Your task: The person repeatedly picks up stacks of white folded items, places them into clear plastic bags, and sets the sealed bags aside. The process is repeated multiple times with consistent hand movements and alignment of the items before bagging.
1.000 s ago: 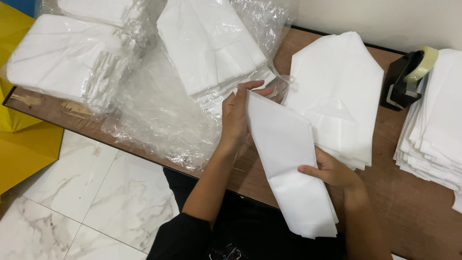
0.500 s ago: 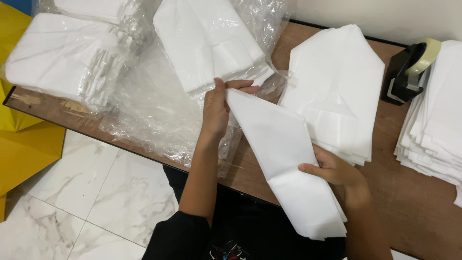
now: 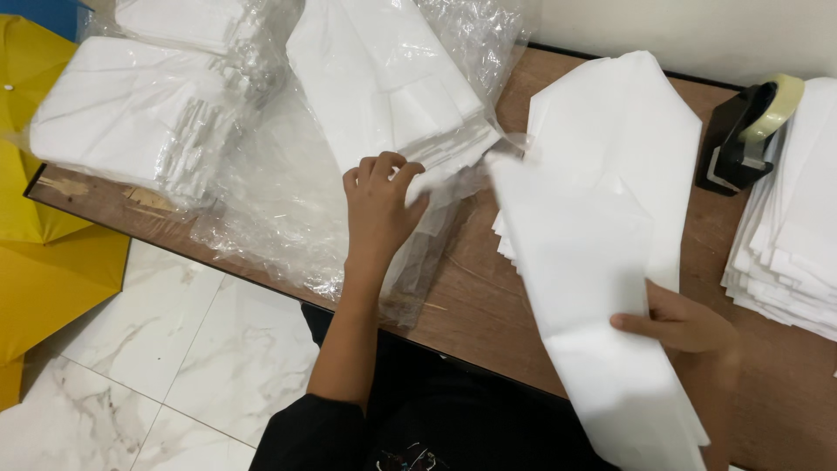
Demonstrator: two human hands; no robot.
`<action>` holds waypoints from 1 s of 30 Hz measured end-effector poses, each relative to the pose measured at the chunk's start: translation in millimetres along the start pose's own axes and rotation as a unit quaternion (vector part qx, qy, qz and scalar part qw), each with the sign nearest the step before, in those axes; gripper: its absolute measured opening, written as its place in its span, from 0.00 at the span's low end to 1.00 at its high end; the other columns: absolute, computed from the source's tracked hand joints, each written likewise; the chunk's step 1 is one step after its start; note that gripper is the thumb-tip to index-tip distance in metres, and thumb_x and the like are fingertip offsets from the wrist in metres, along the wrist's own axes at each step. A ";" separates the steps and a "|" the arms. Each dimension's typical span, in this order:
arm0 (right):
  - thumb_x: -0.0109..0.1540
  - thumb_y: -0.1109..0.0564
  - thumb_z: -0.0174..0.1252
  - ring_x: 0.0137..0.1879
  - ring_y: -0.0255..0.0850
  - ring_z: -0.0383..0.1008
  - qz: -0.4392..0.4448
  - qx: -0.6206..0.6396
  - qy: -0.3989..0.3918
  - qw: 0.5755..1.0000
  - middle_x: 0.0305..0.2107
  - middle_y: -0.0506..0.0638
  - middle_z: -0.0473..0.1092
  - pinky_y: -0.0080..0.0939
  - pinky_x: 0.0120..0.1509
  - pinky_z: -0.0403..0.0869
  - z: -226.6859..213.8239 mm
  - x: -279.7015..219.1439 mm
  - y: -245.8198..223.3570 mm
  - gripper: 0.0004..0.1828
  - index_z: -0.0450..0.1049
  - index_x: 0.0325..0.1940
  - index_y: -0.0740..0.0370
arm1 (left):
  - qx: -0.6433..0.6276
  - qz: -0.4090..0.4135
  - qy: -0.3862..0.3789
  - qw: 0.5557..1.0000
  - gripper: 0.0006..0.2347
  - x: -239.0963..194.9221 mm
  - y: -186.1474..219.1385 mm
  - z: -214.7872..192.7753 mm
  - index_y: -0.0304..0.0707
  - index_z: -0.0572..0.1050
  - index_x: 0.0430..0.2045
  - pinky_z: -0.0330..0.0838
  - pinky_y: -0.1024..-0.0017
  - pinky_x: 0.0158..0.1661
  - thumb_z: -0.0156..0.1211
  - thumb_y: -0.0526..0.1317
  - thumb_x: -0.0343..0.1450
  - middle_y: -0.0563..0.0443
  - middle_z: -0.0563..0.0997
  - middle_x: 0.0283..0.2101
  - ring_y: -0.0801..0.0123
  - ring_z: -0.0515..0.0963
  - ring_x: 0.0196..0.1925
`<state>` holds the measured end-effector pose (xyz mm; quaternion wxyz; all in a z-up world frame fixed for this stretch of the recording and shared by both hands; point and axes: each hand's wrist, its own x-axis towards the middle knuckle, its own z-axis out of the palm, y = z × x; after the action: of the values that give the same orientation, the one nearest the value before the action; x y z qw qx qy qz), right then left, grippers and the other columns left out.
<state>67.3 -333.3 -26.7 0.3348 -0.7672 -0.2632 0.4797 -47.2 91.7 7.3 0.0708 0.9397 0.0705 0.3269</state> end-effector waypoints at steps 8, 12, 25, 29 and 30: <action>0.59 0.45 0.52 0.65 0.33 0.70 0.031 0.041 -0.065 0.997 0.64 0.39 0.67 0.35 0.65 0.70 39.0 10.5 -114.6 0.41 0.49 0.75 0.50 | -0.081 0.004 0.058 0.995 0.04 19.3 -5.7 -16.2 0.43 0.77 0.33 0.65 0.66 0.28 0.66 0.35 0.68 0.54 0.76 0.31 0.62 0.75 0.27; 0.65 0.55 0.49 0.73 0.53 0.55 -0.136 -0.079 0.050 0.986 0.71 0.60 0.51 0.61 0.74 0.55 66.0 27.0 -151.2 0.40 0.41 0.78 0.57 | -0.033 -0.044 0.046 0.997 0.06 27.5 3.2 -30.3 0.47 0.81 0.29 0.72 0.73 0.32 0.71 0.36 0.63 0.57 0.78 0.24 0.69 0.78 0.27; 0.61 0.66 0.38 0.34 0.58 0.80 -0.073 -0.312 0.166 0.933 0.45 0.71 0.65 0.55 0.32 0.82 104.2 26.1 -264.6 0.36 0.45 0.75 0.69 | -0.003 -0.021 0.151 0.988 0.07 23.7 -1.7 -36.9 0.54 0.81 0.29 0.72 0.69 0.41 0.72 0.38 0.63 0.63 0.76 0.23 0.74 0.77 0.29; 0.63 0.65 0.36 0.41 0.60 0.81 0.019 -0.323 0.127 0.938 0.50 0.71 0.63 0.59 0.40 0.82 99.8 24.8 -272.6 0.37 0.37 0.77 0.65 | -0.010 -0.036 0.163 0.986 0.07 25.0 -6.8 -38.2 0.53 0.81 0.30 0.72 0.68 0.41 0.71 0.38 0.63 0.62 0.77 0.24 0.73 0.77 0.29; 0.63 0.65 0.36 0.42 0.62 0.80 0.009 -0.305 0.145 0.941 0.51 0.72 0.62 0.61 0.40 0.82 99.4 27.3 -274.5 0.38 0.37 0.78 0.65 | -0.006 -0.032 0.170 0.985 0.07 25.9 -7.4 -36.6 0.53 0.81 0.30 0.72 0.67 0.42 0.71 0.38 0.63 0.62 0.76 0.24 0.73 0.77 0.29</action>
<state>-35.1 -112.6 137.0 0.1149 -0.8958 -0.3391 0.2631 -50.6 106.8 50.1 0.0741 0.8672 0.1092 0.4802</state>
